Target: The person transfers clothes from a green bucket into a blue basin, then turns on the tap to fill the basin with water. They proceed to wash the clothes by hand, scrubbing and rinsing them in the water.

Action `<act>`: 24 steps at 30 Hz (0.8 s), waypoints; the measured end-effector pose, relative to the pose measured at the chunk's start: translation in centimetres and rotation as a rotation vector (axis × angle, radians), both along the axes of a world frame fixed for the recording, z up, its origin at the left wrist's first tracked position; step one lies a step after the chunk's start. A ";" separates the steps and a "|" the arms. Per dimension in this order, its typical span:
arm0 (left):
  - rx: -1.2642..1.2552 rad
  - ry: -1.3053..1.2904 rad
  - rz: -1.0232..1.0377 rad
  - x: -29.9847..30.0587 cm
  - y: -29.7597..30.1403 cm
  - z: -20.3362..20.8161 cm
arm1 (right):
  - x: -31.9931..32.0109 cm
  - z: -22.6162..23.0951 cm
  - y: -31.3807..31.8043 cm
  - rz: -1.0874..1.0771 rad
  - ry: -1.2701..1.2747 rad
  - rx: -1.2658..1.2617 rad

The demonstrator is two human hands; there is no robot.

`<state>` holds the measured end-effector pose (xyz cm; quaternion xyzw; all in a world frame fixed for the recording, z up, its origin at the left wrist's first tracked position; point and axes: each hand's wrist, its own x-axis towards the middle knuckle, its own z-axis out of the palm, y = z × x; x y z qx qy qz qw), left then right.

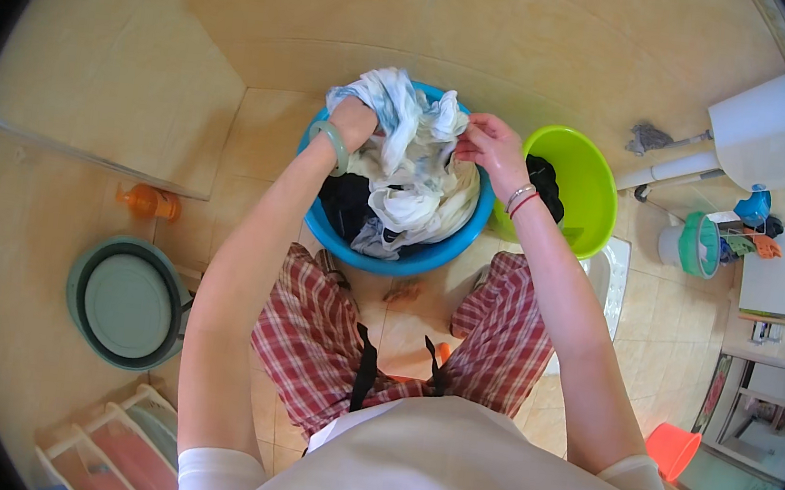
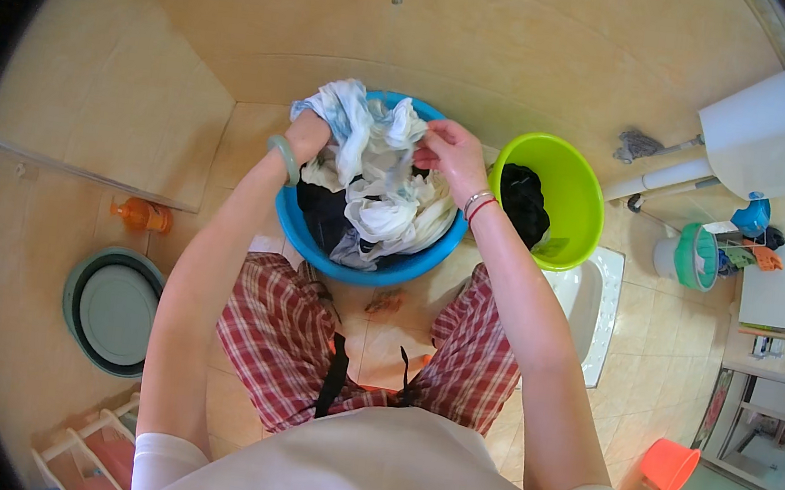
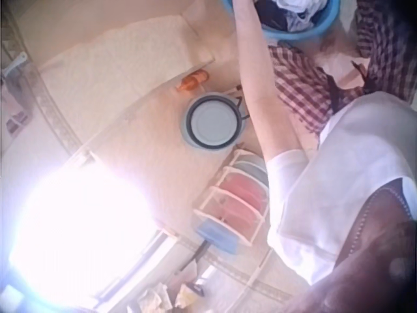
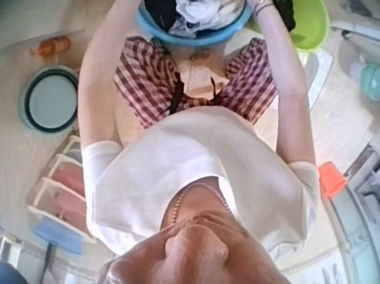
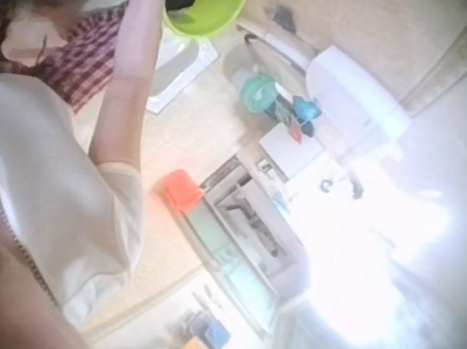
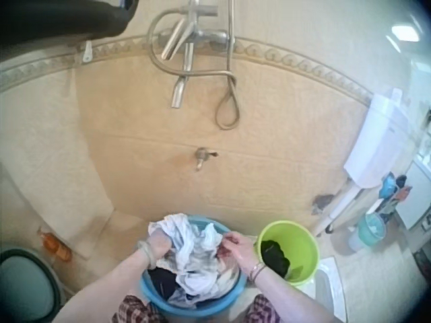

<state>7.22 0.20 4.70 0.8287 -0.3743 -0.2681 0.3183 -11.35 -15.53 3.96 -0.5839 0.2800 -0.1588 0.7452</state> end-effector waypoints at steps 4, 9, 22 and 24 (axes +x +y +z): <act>0.295 -0.366 0.042 1.3 1.4 -0.8 | 0.1 -1.5 -1.7 -0.207 0.040 0.028; 0.082 -0.222 0.084 0.8 2.0 -0.6 | 0.4 -3.2 -1.6 -0.147 -0.025 0.104; 0.274 0.114 0.057 1.8 1.4 -0.9 | 2.5 -4.8 3.4 0.276 0.250 0.112; 0.144 0.458 0.077 0.2 -0.6 -0.4 | 0.9 -5.4 0.5 0.158 0.175 0.355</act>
